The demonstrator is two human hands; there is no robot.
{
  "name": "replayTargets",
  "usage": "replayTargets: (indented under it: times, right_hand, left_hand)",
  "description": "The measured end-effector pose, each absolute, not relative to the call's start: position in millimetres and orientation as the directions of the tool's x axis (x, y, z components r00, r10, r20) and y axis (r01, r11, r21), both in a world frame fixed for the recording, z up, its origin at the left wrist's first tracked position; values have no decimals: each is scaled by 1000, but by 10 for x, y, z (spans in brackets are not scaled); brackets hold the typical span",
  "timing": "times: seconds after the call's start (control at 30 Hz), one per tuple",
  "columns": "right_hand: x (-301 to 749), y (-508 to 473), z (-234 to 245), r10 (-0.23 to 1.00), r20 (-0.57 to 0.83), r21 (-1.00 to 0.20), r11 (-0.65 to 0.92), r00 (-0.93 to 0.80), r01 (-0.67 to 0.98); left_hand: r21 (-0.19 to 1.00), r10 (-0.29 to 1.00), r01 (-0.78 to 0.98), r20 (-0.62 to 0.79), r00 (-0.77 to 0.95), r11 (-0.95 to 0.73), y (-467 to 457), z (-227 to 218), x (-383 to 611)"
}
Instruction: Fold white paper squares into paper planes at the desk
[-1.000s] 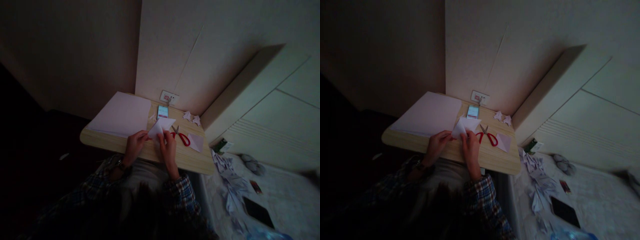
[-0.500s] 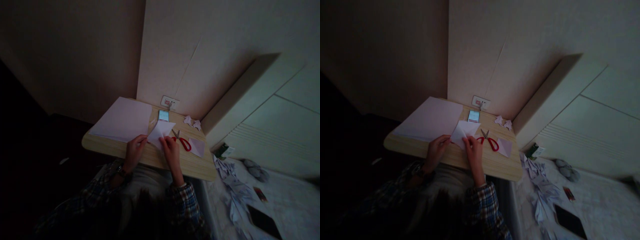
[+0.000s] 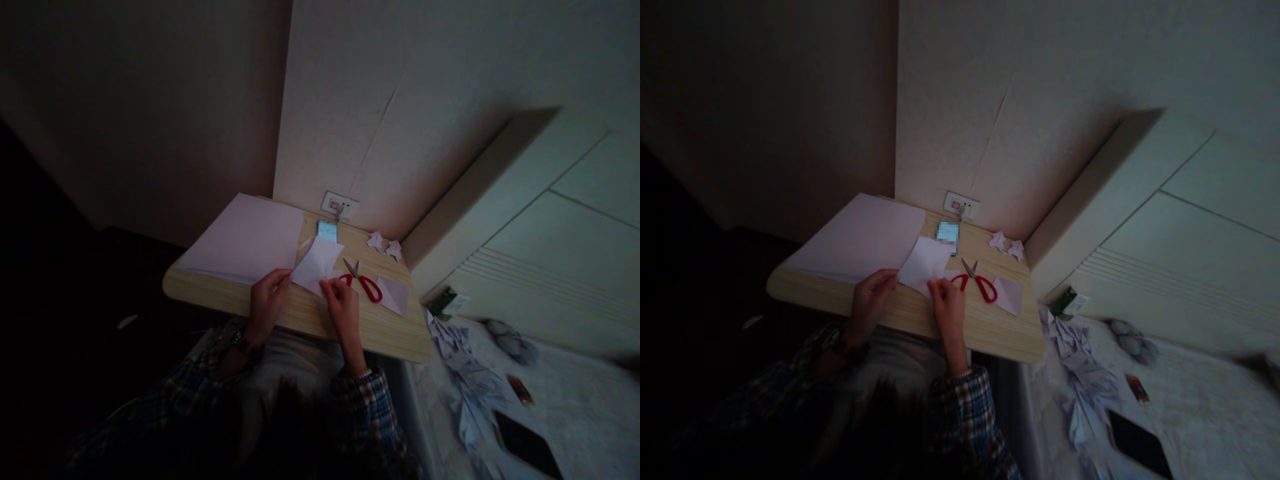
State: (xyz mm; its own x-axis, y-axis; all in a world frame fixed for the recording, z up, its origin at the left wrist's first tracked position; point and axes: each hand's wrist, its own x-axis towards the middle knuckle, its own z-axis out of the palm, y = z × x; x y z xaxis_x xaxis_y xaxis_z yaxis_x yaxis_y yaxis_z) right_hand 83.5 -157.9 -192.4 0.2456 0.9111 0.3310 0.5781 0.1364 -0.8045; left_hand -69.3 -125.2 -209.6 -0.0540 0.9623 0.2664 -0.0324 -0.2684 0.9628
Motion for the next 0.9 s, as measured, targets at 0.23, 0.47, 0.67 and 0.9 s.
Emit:
replayTargets:
  times: [0.23,0.47,0.67,0.9]
  right_hand:
    - [815,-1635,-1926,931,297,-861,166,210,482]
    - [835,-1639,-1931,879,360,-813,130,313,568]
    - [735,-1616,-1869,856,436,-838,274,277,472]
    - [710,-1625,-1763,823,476,-829,302,309,470]
  left_hand:
    - [964,965,-92,240,-101,-250,-1219,-2133,-708]
    - [959,958,-54,271,-97,-277,-1265,-2131,-696]
    - [932,933,96,356,-50,-350,-1323,-2129,-685]
    - [909,917,146,399,-29,-391,-1338,-2173,-682]
